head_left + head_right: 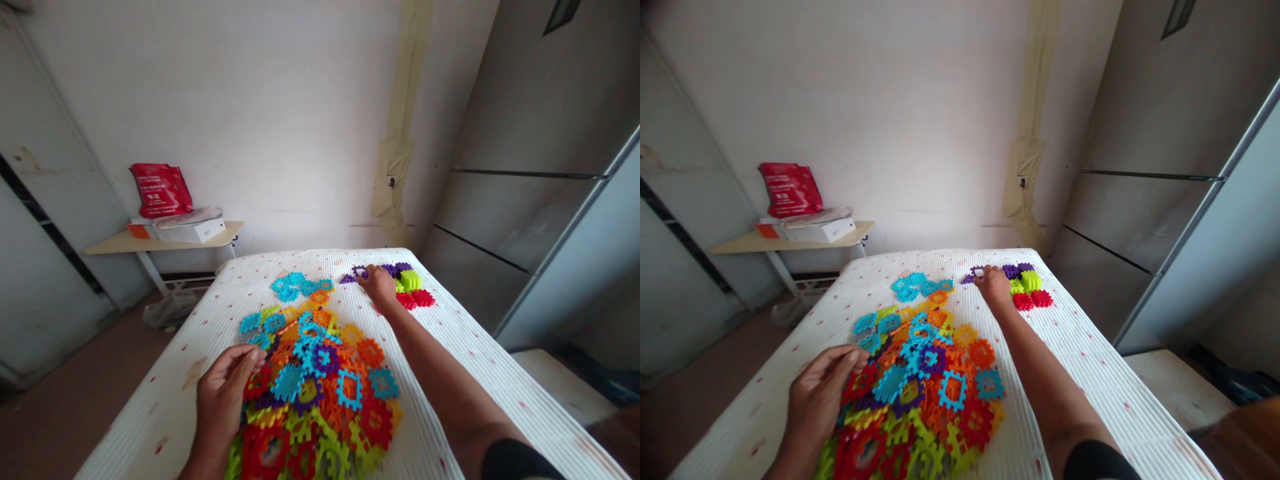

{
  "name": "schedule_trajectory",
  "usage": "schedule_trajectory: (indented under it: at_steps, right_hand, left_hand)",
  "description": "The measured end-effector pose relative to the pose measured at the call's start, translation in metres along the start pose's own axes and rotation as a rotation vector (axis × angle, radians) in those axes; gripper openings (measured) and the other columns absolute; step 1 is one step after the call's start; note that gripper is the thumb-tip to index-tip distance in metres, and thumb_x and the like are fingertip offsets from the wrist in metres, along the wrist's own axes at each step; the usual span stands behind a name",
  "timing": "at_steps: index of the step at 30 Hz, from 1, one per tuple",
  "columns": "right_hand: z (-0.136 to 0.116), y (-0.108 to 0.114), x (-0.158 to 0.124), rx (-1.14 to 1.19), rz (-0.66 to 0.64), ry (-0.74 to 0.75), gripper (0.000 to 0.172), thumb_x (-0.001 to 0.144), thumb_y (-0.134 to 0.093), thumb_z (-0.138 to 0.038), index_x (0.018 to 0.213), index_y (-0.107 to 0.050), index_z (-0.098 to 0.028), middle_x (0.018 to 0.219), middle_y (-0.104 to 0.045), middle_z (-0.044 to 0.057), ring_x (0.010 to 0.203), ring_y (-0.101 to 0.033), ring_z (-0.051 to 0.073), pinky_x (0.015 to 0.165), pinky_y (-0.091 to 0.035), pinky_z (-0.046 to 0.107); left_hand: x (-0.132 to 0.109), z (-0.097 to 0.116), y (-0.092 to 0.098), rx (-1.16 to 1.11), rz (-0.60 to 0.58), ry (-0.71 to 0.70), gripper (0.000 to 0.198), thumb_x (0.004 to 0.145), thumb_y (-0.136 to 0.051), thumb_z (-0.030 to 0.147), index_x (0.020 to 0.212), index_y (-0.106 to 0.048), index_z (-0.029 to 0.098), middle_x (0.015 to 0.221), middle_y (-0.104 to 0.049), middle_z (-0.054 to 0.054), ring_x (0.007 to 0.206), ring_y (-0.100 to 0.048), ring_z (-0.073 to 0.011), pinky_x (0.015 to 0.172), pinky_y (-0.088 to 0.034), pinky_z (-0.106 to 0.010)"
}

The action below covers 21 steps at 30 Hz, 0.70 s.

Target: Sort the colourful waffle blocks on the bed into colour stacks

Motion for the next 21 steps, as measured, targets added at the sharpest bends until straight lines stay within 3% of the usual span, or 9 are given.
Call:
schedule_trajectory:
  at_steps: [5,21]
  right_hand:
    - [0.028,-0.024,0.033,-0.130,-0.115,-0.129,0.035,0.080,-0.054,-0.041,0.102,-0.063,-0.015,0.102,-0.064,0.013,0.095,-0.060,0.024,0.072,-0.045,0.029]
    - [0.024,-0.046,0.049,-0.177,-0.228,-0.177,0.045,0.077,-0.059,-0.041,0.114,-0.057,-0.014,0.108,-0.061,0.017,0.099,-0.061,0.027,0.077,-0.049,0.033]
  left_hand:
    - [0.000,0.001,0.000,0.027,-0.003,0.023,0.033,0.064,-0.069,0.044,0.080,-0.064,0.016,0.072,-0.069,-0.004,0.067,-0.063,-0.0171,0.064,-0.053,-0.026]
    - [0.000,0.006,0.003,0.027,0.041,0.088,0.037,0.059,-0.072,0.047,0.078,-0.065,0.017,0.070,-0.069,-0.003,0.067,-0.063,-0.0175,0.063,-0.052,-0.025]
Point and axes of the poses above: each hand's wrist, its own x-axis towards the middle knuckle, its own y-axis out of the back of the hand, z = x × y, the point moved 1 cm from there along x, towards the middle knuckle
